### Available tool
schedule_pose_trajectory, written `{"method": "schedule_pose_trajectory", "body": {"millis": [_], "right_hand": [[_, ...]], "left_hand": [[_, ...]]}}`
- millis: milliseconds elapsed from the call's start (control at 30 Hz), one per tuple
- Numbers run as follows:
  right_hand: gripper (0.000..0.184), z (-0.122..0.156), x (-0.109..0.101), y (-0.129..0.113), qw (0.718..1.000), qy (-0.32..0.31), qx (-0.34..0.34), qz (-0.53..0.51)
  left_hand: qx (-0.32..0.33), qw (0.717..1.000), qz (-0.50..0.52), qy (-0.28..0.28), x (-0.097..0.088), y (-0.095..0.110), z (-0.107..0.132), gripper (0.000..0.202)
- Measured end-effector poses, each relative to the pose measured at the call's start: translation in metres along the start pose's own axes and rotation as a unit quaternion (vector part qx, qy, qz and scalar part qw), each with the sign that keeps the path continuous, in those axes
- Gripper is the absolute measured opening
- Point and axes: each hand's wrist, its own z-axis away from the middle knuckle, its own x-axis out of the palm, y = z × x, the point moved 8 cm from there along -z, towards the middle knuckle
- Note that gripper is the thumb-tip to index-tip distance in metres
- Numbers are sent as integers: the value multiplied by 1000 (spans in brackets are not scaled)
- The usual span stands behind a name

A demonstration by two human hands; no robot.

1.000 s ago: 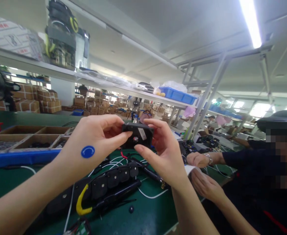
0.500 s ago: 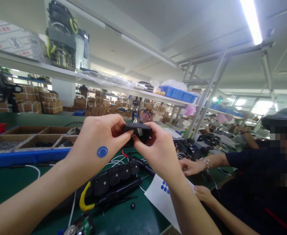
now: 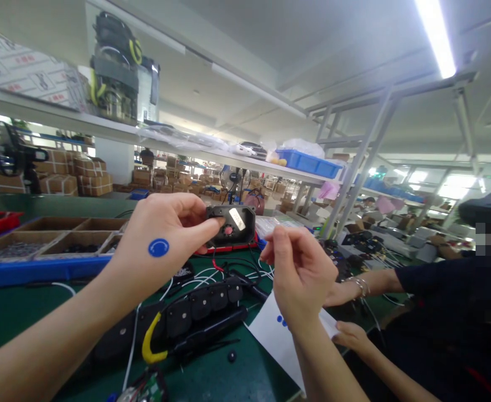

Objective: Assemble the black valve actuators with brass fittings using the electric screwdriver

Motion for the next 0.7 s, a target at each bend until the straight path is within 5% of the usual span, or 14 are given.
{"method": "schedule_pose_trajectory", "body": {"millis": [100,267,500,700], "right_hand": [[12,6,9,-23,991,-42,-122,49],[17,11,24,-35,963,-90,-200,158],[28,16,40,-25,939,-151,-187,246],[28,17,46,-15,959,-206,-120,153]], "left_hand": [[15,1000,-13,12,-2,-1,0,31],[26,999,-42,24,-2,-3,0,29],[31,998,-56,20,1,-6,-1,27],[38,998,-53,4,6,-9,4,30]]}}
